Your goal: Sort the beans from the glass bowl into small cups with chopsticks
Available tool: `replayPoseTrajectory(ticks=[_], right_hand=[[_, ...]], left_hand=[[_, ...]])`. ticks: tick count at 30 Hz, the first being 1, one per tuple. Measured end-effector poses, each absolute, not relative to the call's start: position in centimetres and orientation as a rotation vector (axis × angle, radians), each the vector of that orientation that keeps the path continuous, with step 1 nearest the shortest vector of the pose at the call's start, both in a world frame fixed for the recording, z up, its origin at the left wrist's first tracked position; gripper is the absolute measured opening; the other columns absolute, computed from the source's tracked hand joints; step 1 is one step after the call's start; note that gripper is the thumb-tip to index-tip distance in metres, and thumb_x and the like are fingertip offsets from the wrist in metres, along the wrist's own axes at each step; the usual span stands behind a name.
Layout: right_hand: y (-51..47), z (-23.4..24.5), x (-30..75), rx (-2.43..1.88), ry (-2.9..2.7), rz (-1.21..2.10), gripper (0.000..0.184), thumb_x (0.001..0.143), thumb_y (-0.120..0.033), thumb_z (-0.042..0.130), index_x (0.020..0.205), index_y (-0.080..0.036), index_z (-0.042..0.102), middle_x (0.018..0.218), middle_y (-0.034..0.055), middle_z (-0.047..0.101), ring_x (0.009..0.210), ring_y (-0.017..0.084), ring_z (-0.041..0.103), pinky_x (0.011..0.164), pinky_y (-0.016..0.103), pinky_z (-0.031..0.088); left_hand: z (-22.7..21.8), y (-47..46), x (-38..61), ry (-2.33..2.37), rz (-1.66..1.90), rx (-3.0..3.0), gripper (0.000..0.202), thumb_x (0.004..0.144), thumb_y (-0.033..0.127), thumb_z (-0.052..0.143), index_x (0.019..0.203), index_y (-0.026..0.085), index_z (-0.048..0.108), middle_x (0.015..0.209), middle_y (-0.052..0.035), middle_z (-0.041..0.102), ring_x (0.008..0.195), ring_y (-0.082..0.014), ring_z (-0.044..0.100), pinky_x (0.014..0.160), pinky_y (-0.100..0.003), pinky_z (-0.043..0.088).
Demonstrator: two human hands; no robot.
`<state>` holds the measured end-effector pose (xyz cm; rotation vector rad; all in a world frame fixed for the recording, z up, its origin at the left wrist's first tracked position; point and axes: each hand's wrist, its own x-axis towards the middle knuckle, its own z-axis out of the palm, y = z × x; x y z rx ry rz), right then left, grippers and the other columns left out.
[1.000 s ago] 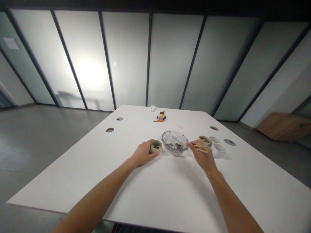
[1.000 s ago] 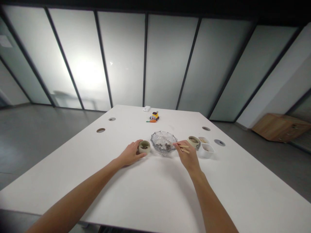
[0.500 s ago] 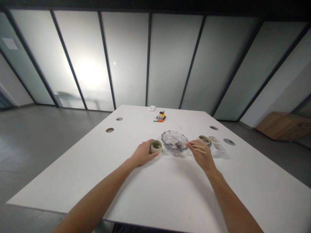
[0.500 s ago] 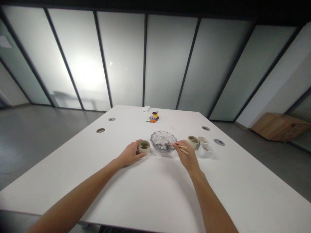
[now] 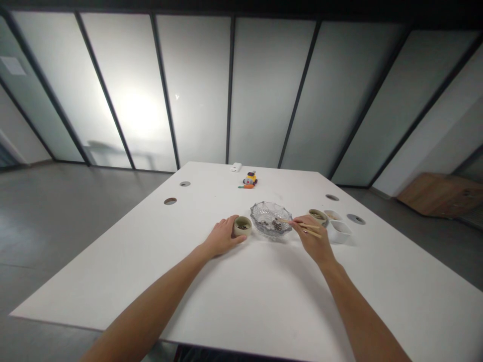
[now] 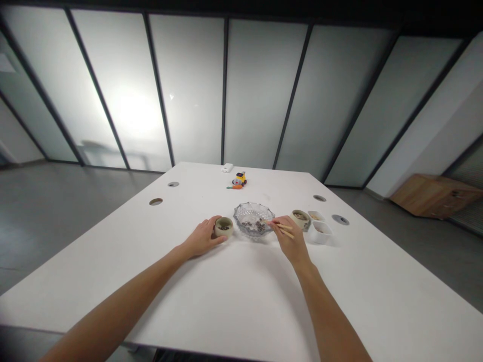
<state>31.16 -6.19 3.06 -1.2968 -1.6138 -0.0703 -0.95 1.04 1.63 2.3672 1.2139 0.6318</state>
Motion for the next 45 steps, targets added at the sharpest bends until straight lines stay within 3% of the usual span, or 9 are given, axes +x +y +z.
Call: replayPoseTrajectory(ticks=[8,23,45], right_hand=[[-5.5,2.1,31.9,-1.271,-1.585,-0.081,0.049,0.101,-0.071,0.062,0.086,-0.026,0.075,0.086,0.0078,0.078,0.082,0.027,0.072,0.079,0.046,0.060],[-5.4,1.9,32.3,-1.300,-1.579,-0.100,0.045,0.102,-0.065,0.064,0.085,-0.025,0.074,0.084,0.0075,0.078,0.080,0.025,0.069,0.076,0.042,0.057],[-5.4,2.1,32.5,-1.314,-1.532,-0.113,0.049,0.099,-0.071,0.065,0.081,-0.027,0.074,0.082,0.0065,0.075,0.080,0.027,0.067,0.076,0.044,0.055]], left_hand=[[1.3,1.3,-0.9,1.193,0.669,2.360,0.067,0.092,0.047,0.077,0.151,0.027,0.053,0.146,-0.0129,0.069,0.134,-0.0384,0.065,0.114,-0.054,0.050],[1.0,1.5,-0.8,1.190,0.670,2.370,0.065,0.092,0.047,0.076,0.150,0.028,0.054,0.142,-0.0122,0.071,0.130,-0.0382,0.066,0.112,-0.055,0.051],[1.4,1.2,-0.8,1.210,0.638,2.367,0.067,0.093,0.047,0.076,0.152,0.026,0.052,0.143,-0.0135,0.070,0.129,-0.0390,0.066,0.111,-0.054,0.051]])
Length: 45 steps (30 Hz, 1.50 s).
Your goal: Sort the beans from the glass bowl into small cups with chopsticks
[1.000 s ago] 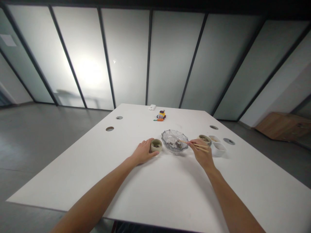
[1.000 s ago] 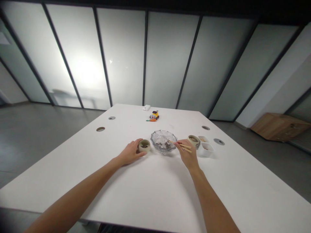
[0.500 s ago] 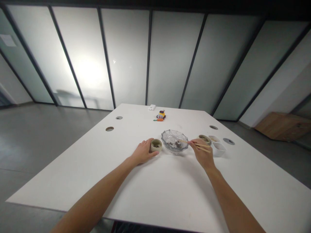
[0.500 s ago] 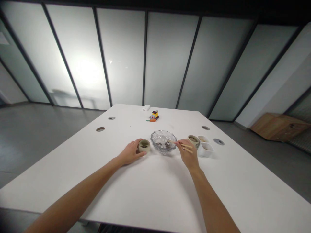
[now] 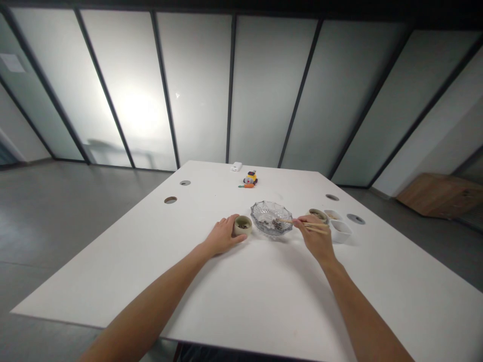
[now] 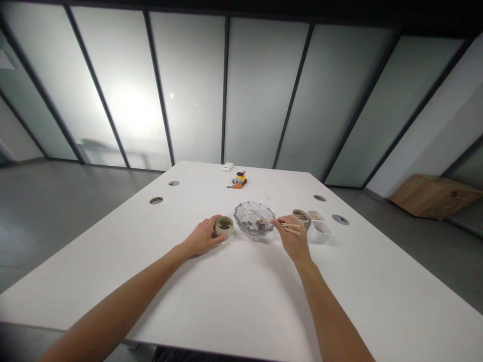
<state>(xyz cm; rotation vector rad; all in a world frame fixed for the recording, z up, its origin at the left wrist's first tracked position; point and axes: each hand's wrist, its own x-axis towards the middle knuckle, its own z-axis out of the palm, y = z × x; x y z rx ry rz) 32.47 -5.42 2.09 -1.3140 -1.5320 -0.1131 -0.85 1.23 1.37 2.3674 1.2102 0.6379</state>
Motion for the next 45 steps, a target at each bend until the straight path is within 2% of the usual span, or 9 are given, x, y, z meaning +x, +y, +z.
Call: replayPoseTrajectory(ticks=[18,34,45], right_hand=[[-5.32,1.85,32.65,-1.288,-1.548,-0.069,0.048,0.097,-0.071,0.068,0.082,-0.026,0.073,0.083,0.0056,0.075,0.078,0.026,0.068,0.074,0.042,0.055],[-5.57,2.08,32.38,-1.244,-1.621,-0.150,0.047,0.102,-0.066,0.064,0.084,-0.025,0.076,0.083,0.0067,0.076,0.078,0.025,0.069,0.074,0.043,0.056],[-5.64,2.58,32.21,-1.270,-1.420,-0.128,0.039,0.099,-0.061,0.069,0.083,-0.026,0.074,0.083,0.0049,0.075,0.082,0.025,0.071,0.082,0.047,0.061]], left_hand=[[1.54,1.12,-0.91,1.215,0.662,2.364,0.066,0.091,0.046,0.077,0.150,0.025,0.055,0.143,-0.0136,0.071,0.130,-0.0388,0.067,0.111,-0.052,0.052],[1.55,1.11,-0.90,1.222,0.631,2.382,0.067,0.093,0.046,0.076,0.152,0.024,0.053,0.144,-0.0139,0.070,0.130,-0.0379,0.066,0.111,-0.052,0.052],[1.41,1.21,-0.79,1.238,0.637,2.364,0.067,0.092,0.047,0.077,0.151,0.026,0.054,0.139,-0.0128,0.072,0.130,-0.0384,0.067,0.111,-0.052,0.052]])
